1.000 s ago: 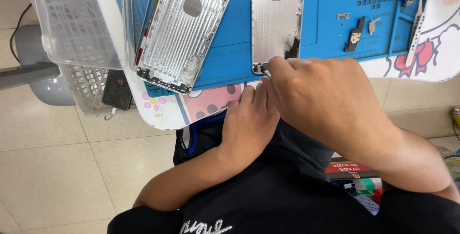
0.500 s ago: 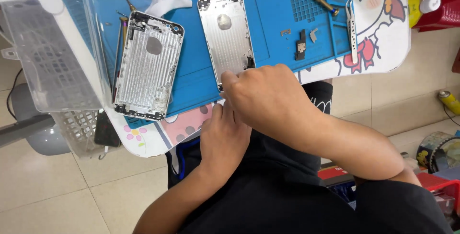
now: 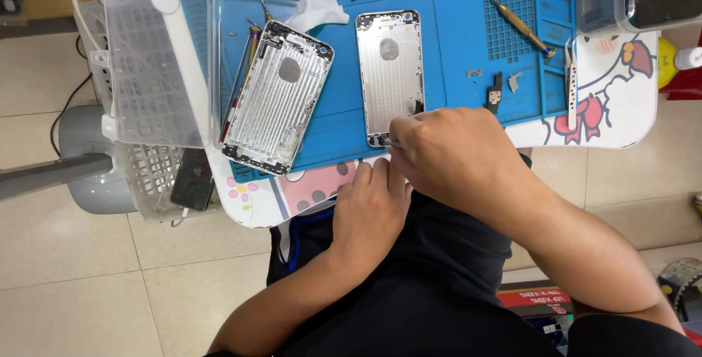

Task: Replacing or repairing components of a disassembled mobile phone.

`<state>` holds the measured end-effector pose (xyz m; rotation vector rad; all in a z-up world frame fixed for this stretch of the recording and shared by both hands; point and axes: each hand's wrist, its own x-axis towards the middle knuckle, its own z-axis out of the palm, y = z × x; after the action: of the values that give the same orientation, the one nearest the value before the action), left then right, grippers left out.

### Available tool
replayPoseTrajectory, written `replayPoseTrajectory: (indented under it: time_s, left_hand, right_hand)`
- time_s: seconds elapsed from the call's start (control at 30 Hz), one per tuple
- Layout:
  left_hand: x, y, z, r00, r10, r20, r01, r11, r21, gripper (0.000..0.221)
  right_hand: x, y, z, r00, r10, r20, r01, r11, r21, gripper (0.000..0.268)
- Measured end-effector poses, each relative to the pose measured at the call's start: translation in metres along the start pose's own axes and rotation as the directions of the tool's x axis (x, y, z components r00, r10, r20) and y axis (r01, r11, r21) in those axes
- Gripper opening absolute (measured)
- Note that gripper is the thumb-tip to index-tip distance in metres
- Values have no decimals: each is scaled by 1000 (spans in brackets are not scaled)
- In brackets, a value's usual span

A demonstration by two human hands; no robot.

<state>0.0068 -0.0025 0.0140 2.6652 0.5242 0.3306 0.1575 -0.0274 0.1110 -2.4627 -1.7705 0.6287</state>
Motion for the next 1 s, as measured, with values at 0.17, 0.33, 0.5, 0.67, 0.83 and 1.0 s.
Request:
replayPoseTrajectory:
  time_s: [0.17, 0.33, 0.5, 0.67, 0.83, 1.0]
  left_hand:
    - [0, -1, -1, 1000, 4, -16, -4, 1000, -13, 29]
    - [-5, -1, 4, 999, 18, -34, -19, 1000, -11, 28]
    - [-4, 2, -2, 999, 36, 7, -36, 999, 33, 43]
    - [-6, 2, -7, 998, 30, 61, -30, 999, 10, 76]
    - [-12, -7, -14, 995, 99, -1, -97, 972, -212, 61]
    - [-14, -17, -15, 996, 55, -65, -75, 928, -365, 44]
  right_hand:
    - [1, -1, 2, 998, 57, -8, -56, 996, 62, 19]
    - [0, -4, 6, 992, 120, -42, -114, 985, 130, 15]
    - [-26, 6, -3, 983, 46, -180, 1, 969, 249, 16]
    - [-55, 37, 3, 880, 210, -426, 12, 887, 461, 19]
    - [-62, 55, 27, 708, 486, -513, 147, 609, 779, 12]
    - [-83, 97, 84, 673, 500, -545, 229, 560, 796, 11]
